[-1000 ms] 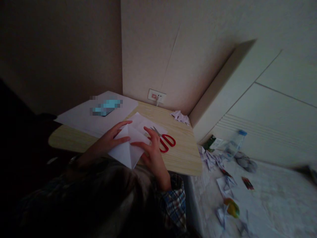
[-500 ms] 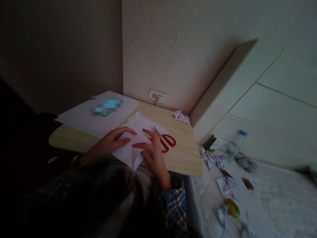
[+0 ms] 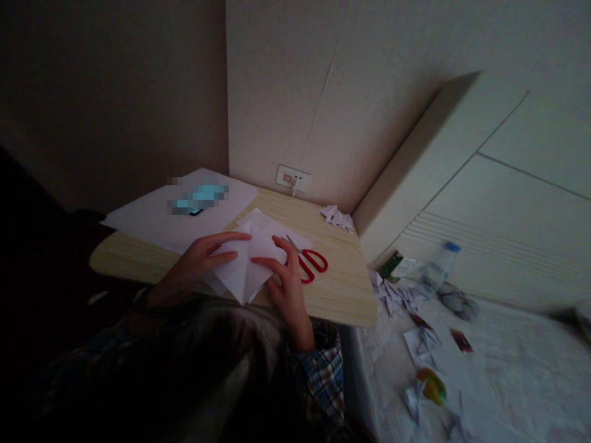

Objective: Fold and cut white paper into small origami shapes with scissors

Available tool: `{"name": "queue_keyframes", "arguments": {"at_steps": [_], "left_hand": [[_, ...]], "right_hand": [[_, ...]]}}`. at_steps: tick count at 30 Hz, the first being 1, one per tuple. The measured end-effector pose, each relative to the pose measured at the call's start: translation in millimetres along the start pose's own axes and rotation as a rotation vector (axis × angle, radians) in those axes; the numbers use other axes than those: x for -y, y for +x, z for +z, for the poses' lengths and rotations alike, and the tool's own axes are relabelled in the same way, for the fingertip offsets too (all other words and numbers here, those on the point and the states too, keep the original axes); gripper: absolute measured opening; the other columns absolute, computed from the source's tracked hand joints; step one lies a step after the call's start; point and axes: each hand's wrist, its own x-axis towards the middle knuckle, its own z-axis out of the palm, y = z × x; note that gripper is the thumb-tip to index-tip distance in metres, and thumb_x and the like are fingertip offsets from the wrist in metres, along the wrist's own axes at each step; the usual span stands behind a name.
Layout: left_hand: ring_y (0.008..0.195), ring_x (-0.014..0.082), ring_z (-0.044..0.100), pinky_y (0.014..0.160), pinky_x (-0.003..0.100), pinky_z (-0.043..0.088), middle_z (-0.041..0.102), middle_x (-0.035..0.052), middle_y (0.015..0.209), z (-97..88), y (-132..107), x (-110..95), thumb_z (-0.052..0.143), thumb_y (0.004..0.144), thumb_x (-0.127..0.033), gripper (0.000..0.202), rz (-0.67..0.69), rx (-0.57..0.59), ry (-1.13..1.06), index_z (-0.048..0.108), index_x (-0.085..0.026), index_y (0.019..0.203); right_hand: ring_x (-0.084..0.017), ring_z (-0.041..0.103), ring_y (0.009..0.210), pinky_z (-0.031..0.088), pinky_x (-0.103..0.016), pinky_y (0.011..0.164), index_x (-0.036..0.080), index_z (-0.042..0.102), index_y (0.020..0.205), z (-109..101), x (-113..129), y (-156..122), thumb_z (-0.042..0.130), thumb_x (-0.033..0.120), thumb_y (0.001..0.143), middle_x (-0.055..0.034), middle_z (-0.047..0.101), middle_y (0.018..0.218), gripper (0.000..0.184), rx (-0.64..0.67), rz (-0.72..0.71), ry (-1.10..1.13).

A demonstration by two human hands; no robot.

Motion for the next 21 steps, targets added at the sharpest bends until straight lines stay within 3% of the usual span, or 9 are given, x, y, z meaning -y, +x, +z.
{"name": "queue_keyframes", "arguments": {"at_steps": [5, 13, 21], "left_hand": [[0.116, 0.0273, 0.056, 0.105, 0.036, 0.037, 0.067, 0.0067, 0.120, 0.0, -1.5, -3.1, 0.064, 0.069, -0.025, 0.041, 0.045, 0.000, 0.049, 0.070, -0.016, 0.109], [0.118, 0.0278, 0.055, 0.107, 0.036, 0.035, 0.064, 0.0066, 0.126, -1.4, -4.2, -4.3, 0.063, 0.072, -0.025, 0.043, 0.049, 0.041, 0.038, 0.067, -0.017, 0.115], [0.120, 0.0262, 0.052, 0.103, 0.032, 0.038, 0.063, 0.0044, 0.126, -1.2, -6.9, -7.1, 0.064, 0.073, -0.024, 0.044, 0.058, 0.010, -0.020, 0.065, -0.017, 0.117]], "right_hand": [[-0.027, 0.034, 0.134, 0.030, -0.048, 0.109, 0.034, 0.069, 0.107, -1.3, 3.2, -1.5, 0.056, 0.017, 0.084, -0.0013, 0.037, 0.144, 0.031, -0.004, -0.009, -0.021], [-0.029, 0.028, 0.136, 0.031, -0.049, 0.109, 0.041, 0.069, 0.108, -8.1, 6.0, -2.2, 0.058, 0.039, 0.087, 0.0046, 0.028, 0.148, 0.024, 0.040, -0.123, -0.081], [-0.031, 0.027, 0.136, 0.026, -0.051, 0.111, 0.040, 0.065, 0.115, -6.7, 3.4, -3.0, 0.061, 0.035, 0.085, 0.0034, 0.025, 0.150, 0.030, 0.051, -0.104, -0.192]]}}
